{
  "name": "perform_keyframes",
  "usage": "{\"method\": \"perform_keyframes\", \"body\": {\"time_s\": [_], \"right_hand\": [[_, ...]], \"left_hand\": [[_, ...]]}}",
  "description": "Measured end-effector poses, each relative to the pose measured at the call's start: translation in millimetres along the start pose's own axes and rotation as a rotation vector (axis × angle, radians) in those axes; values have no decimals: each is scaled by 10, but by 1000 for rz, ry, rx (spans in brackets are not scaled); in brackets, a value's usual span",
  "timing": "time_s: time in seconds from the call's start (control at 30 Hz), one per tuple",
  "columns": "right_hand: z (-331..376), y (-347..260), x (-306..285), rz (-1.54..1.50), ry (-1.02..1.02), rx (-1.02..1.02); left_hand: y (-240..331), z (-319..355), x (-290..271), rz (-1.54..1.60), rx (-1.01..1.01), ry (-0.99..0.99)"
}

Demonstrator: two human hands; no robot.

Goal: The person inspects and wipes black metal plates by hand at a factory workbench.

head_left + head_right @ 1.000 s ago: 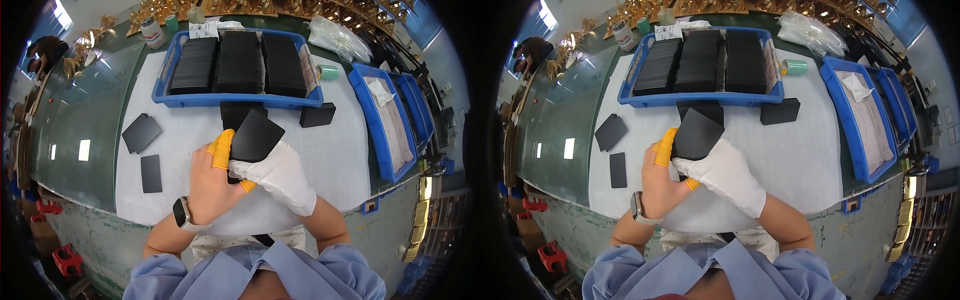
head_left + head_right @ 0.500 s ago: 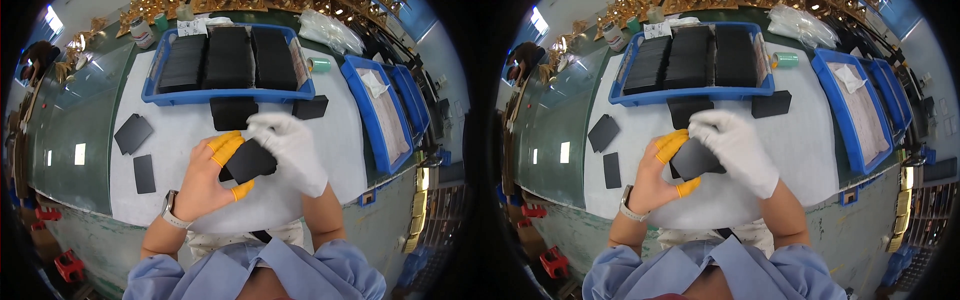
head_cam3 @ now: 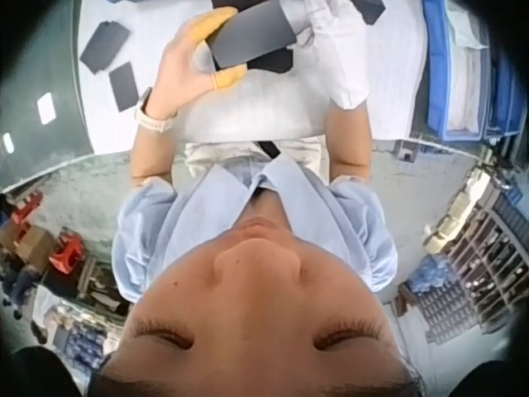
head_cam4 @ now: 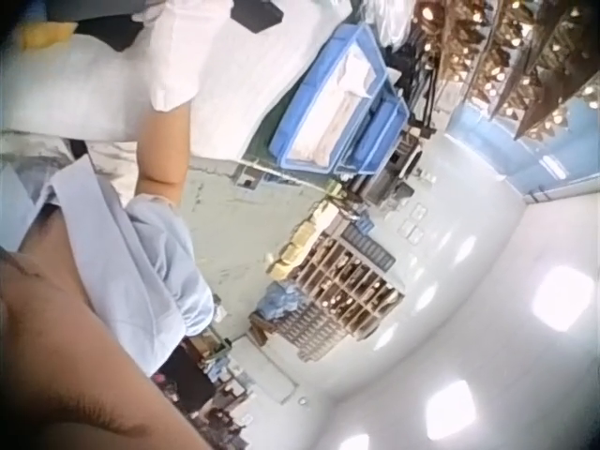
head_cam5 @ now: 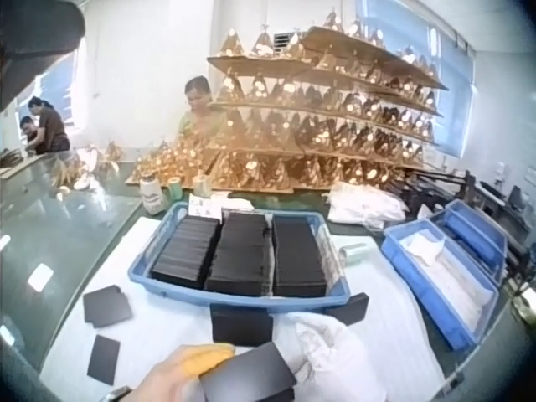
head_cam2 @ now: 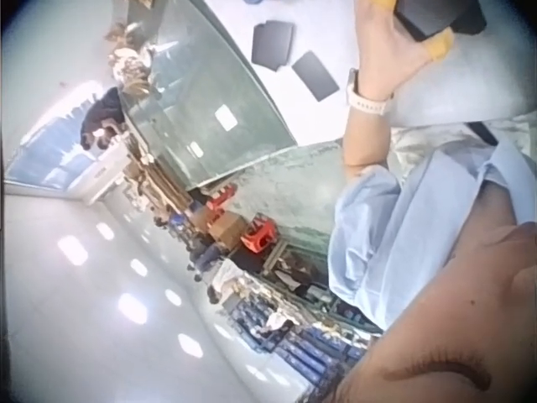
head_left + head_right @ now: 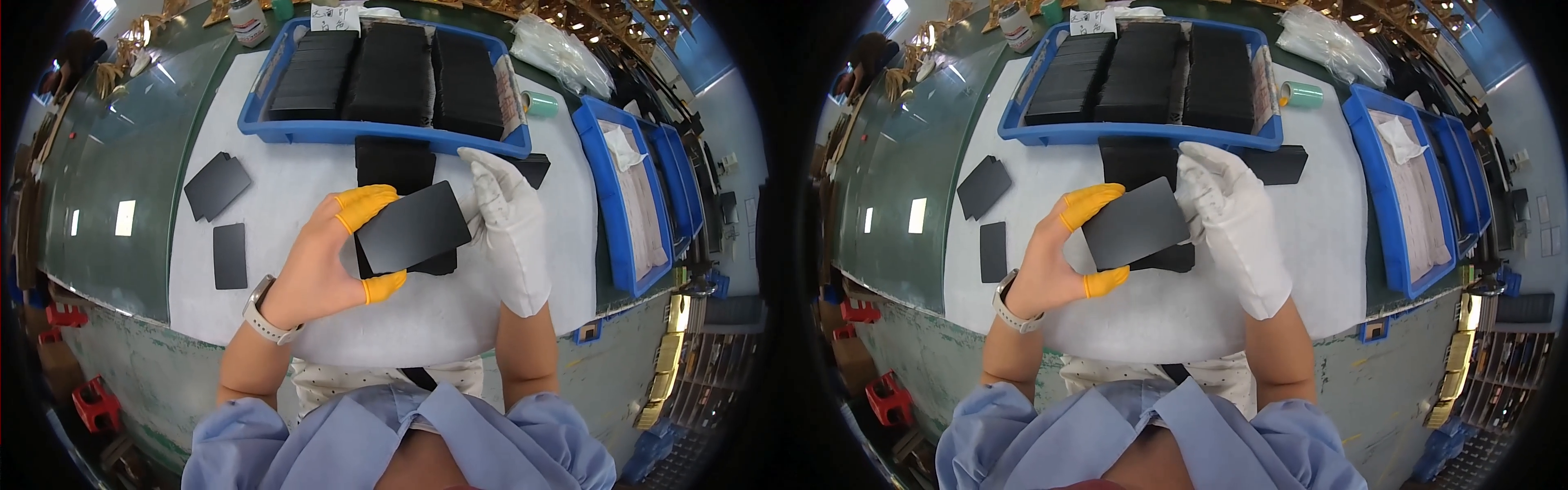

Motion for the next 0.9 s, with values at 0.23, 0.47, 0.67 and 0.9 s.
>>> {"method": "perform_keyframes", "body": {"time_s": [0.23, 0.47, 0.67, 0.9], "right_hand": [[153, -250, 161, 732, -111, -767], [88, 192, 222, 611, -125, -629], [276, 13, 579, 532, -365, -118], [186, 33, 371, 107, -50, -124]], "left_hand": [[-38, 36, -71, 27, -48, 35], [-168, 72, 31, 685, -15, 27], [0, 92, 216, -215, 75, 208], [26, 35, 138, -93, 42, 163]]}}
Point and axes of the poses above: each hand's wrist, its own z-axis away from the middle knuckle, its own x-axis out of the palm, y = z × x, the point moved 4 cm from there along -z, towards the middle knuckle, and after that the axes turned 12 degrees about -y, right-handed, at the moved point
